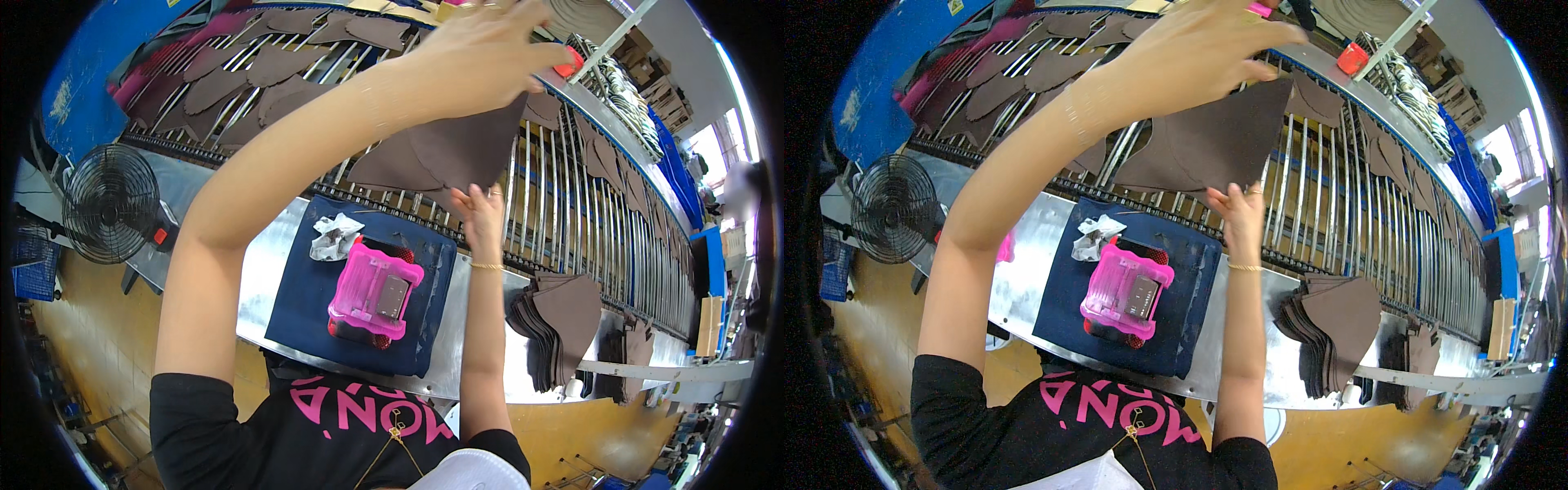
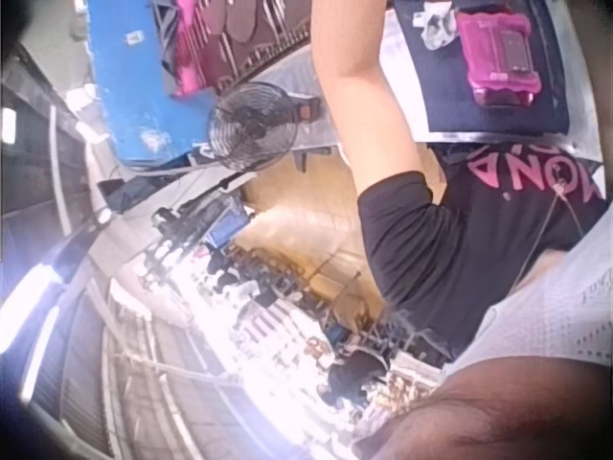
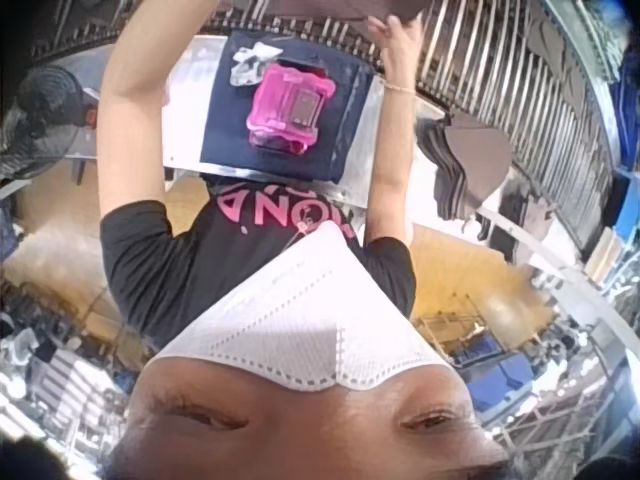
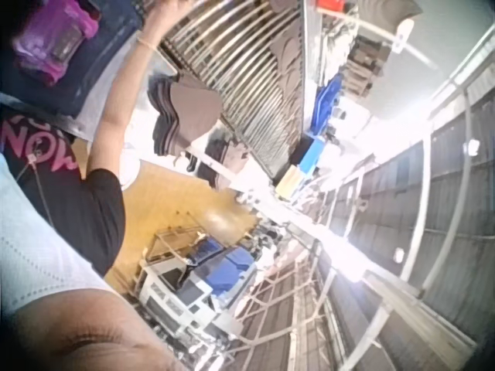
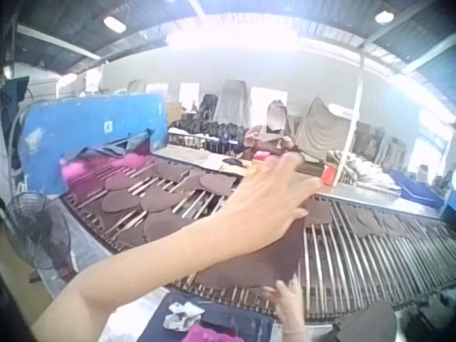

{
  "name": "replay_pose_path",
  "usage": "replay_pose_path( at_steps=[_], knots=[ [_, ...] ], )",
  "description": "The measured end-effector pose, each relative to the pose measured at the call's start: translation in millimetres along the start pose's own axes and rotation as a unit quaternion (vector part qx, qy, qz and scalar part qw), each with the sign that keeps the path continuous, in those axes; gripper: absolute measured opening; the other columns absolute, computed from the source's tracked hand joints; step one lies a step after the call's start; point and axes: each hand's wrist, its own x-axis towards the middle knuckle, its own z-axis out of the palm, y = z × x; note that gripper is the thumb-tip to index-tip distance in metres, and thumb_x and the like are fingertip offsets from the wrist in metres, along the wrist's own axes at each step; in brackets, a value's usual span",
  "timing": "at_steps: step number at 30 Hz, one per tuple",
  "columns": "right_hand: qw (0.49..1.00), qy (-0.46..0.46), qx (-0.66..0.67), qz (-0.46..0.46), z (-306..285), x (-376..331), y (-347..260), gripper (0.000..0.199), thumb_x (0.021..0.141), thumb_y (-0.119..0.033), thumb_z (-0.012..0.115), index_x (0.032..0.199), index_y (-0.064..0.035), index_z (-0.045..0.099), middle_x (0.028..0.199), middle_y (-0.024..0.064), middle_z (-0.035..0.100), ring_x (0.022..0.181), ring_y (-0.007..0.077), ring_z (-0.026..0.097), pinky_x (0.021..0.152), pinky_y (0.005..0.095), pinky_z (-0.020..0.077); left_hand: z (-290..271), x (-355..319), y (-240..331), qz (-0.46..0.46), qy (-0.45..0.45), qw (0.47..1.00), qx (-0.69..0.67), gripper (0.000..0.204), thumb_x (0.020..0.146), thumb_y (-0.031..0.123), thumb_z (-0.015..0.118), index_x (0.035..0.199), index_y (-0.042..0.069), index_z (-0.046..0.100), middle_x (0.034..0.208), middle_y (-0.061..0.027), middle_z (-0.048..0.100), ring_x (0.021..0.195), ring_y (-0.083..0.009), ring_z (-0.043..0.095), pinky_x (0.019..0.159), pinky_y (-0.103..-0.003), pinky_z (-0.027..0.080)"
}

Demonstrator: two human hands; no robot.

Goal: The person applies dark adhesive to a pink roller tool using a ladle, then rolls the adhesive onto brown fabric pieces. They repeatedly pick up fabric pieces, apply the adhesive, and place them onto a metal rack.

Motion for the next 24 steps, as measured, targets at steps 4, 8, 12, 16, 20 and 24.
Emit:
replay_pose_path(
  at_steps=[4,8,12,16,20,24],
  knots=[
    [0.992,0.023,0.113,0.051,21,52,62,0.037,0.092,0.005,0.04,0.125,-0.0105,0.031,0.113,0.0174,0.053,0.088,0.0329,0.066,0.066,0.0361,0.0612,8,-57,-30,-0.02,0.024,0.999,0.01,0.04,0.079,0.02,0.068,0.117,0.02,0.056,0.12,-0.0106,0.047,0.106,-0.0288,0.051,0.088,-0.042,0.044],
    [0.981,0.062,0.15,0.108,31,74,90,0.034,0.092,0.008,0.037,0.122,-0.0078,0.029,0.116,0.0209,0.05,0.091,0.0359,0.065,0.066,0.0392,0.0619,-9,-105,-34,-0.122,-0.087,0.989,-0.005,0.049,0.08,0.02,0.068,0.125,0.019,0.051,0.123,-0.0126,0.043,0.105,-0.0299,0.05,0.092,-0.042,0.041],
    [0.984,0.134,0.082,0.088,24,56,85,0.035,0.087,-0.011,0.064,0.102,-0.0024,0.034,0.087,0.0196,0.061,0.073,0.0284,0.068,0.06,0.0344,0.0608,-14,-131,-32,-0.205,-0.153,0.965,-0.055,0.053,0.08,0.018,0.068,0.129,0.019,0.049,0.124,-0.0146,0.042,0.108,-0.0315,0.048,0.094,-0.041,0.04],
    [0.992,0.108,-0.064,-0.033,-12,-27,16,0.035,0.088,-0.016,0.065,0.101,-0.007,0.034,0.077,0.0149,0.062,0.062,0.0194,0.065,0.048,0.0271,0.0532,-19,-149,-22,-0.232,-0.183,0.95,-0.105,0.056,0.08,0.013,0.068,0.132,0.015,0.047,0.129,-0.0164,0.039,0.119,-0.034,0.043,0.099,-0.038,0.037],
    [0.836,0.344,-0.366,-0.223,-110,-121,-62,0.019,0.088,-0.014,0.064,0.097,-0.0007,0.054,0.08,0.0087,0.065,0.068,0.0166,0.063,0.063,0.028,0.0504,-18,-164,-10,-0.229,-0.187,0.948,-0.12,0.055,0.078,0.007,0.068,0.13,0.013,0.05,0.128,-0.0146,0.039,0.116,-0.033,0.045,0.096,-0.039,0.039],
    [0.416,0.556,-0.719,-0.01,-233,-216,-109,0.049,0.076,-0.032,0.072,0.115,-0.0044,0.06,0.106,0.0164,0.06,0.1,0.0359,0.057,0.085,0.0451,0.0468,-3,-179,-5,-0.253,-0.206,0.934,-0.148,0.054,0.081,0.01,0.066,0.132,0.013,0.047,0.129,-0.0141,0.038,0.12,-0.0324,0.043,0.098,-0.039,0.039]
  ],
)
